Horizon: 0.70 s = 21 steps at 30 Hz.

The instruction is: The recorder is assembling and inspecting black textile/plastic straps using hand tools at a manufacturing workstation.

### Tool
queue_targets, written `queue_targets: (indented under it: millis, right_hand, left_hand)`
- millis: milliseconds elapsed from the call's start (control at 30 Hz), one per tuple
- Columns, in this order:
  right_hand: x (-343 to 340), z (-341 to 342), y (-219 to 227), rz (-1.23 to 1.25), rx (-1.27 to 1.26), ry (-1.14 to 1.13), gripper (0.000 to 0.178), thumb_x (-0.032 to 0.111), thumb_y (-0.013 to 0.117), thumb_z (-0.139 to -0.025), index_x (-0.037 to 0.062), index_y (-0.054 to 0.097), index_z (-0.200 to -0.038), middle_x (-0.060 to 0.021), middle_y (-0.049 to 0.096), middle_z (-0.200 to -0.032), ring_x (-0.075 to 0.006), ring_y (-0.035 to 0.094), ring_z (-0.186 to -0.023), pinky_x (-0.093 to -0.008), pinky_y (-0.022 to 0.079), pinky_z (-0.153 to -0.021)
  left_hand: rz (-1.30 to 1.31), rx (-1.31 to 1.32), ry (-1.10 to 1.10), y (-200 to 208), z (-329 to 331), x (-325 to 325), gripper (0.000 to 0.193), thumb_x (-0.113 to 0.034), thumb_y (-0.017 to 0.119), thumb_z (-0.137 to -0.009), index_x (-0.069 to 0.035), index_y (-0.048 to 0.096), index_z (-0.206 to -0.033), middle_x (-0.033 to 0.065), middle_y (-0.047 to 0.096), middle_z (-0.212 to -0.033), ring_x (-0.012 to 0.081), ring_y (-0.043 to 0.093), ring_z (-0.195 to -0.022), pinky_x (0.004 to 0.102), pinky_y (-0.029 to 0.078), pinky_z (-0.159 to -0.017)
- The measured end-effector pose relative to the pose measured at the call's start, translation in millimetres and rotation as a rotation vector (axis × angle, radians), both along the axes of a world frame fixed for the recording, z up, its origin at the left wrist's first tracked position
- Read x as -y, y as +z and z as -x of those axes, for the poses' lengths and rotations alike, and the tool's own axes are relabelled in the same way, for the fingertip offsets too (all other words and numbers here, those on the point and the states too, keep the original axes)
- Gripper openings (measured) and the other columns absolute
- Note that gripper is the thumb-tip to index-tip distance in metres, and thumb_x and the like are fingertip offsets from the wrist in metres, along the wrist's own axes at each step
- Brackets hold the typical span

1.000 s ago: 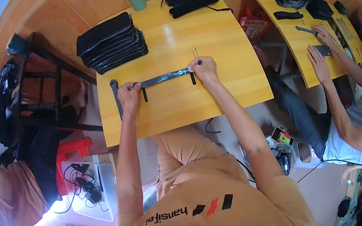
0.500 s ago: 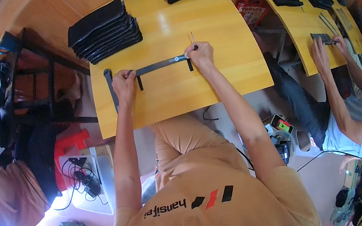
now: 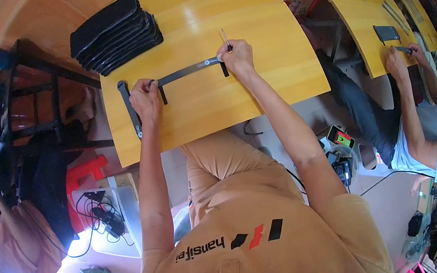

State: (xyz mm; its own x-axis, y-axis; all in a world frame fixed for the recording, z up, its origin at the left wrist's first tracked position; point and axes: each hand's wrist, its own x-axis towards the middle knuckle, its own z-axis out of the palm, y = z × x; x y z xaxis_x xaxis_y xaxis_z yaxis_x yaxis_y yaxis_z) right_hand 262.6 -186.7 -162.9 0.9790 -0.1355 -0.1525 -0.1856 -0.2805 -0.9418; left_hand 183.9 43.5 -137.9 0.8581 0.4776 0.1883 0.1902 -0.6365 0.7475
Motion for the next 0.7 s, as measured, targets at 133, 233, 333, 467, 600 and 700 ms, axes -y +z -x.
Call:
queue_targets:
  millis: [133, 233, 333, 467, 600, 700]
  right_hand:
    - [0.7, -1.9, -0.9, 0.033, 0.035, 0.026, 0.005, -0.002, 0.064, -0.060, 0.0021, 0.064, -0.063, -0.0050, 0.059, -0.057, -0.0119, 0.055, -0.054, -0.0259, 0.045, -0.054]
    - [0.2, -2.4, 0.8, 0.021, 0.003, 0.032, 0.006, -0.004, 0.064, -0.062, 0.0016, 0.062, -0.064, -0.0040, 0.057, -0.057, -0.0106, 0.052, -0.052, -0.0247, 0.042, -0.050]
    - [-0.3, -5.0, -4.3, 0.004, 0.026, 0.050, 0.008, -0.006, 0.063, -0.064, 0.0013, 0.060, -0.063, -0.0028, 0.055, -0.057, -0.0093, 0.049, -0.050, -0.0235, 0.040, -0.046]
    - [2.2, -3.5, -0.7, 0.062, 0.091, 0.042, 0.008, -0.005, 0.065, -0.063, 0.0024, 0.060, -0.063, -0.0014, 0.055, -0.056, -0.0087, 0.049, -0.051, -0.0231, 0.041, -0.048]
    - [0.8, 2.2, 7.4, 0.088, 0.110, 0.051, 0.007, -0.003, 0.065, -0.062, 0.0033, 0.062, -0.063, -0.0009, 0.056, -0.056, -0.0085, 0.051, -0.053, -0.0239, 0.042, -0.050]
    - [1.8, 4.6, 3.7, 0.171, 0.137, 0.057, 0.004, 0.001, 0.063, -0.063, 0.0045, 0.064, -0.064, -0.0088, 0.060, -0.058, -0.0170, 0.057, -0.055, -0.0299, 0.045, -0.054]
  left_hand:
    - [0.004, -0.006, 0.003, -3.7, -1.5, -1.4, 0.013, -0.010, 0.064, -0.071, 0.001, 0.058, -0.074, 0.0134, 0.055, -0.066, 0.0289, 0.055, -0.064, 0.0363, 0.043, -0.061]
    - [0.002, 0.019, 0.007, -9.9, -4.7, -6.1, 0.014, -0.011, 0.066, -0.069, 0.000, 0.058, -0.073, 0.0121, 0.055, -0.065, 0.0277, 0.054, -0.063, 0.0355, 0.043, -0.060]
    - [0.035, 0.022, 0.015, -12.6, -7.2, -8.8, 0.015, -0.011, 0.068, -0.068, -0.001, 0.058, -0.074, 0.0105, 0.055, -0.065, 0.0253, 0.053, -0.062, 0.0346, 0.042, -0.059]
    - [0.065, 0.049, 0.018, -3.2, -6.3, -5.2, 0.017, -0.011, 0.069, -0.067, -0.001, 0.058, -0.074, 0.0095, 0.054, -0.065, 0.0231, 0.053, -0.062, 0.0334, 0.043, -0.059]
    - [0.037, 0.071, 0.052, -7.3, -2.0, -4.9, 0.017, -0.011, 0.070, -0.067, -0.001, 0.057, -0.073, 0.0094, 0.055, -0.063, 0.0232, 0.054, -0.060, 0.0336, 0.043, -0.058]
    - [0.021, 0.095, 0.050, -11.6, 0.2, -3.3, 0.016, -0.010, 0.068, -0.068, -0.001, 0.056, -0.071, 0.0117, 0.056, -0.062, 0.0259, 0.056, -0.060, 0.0350, 0.045, -0.058]
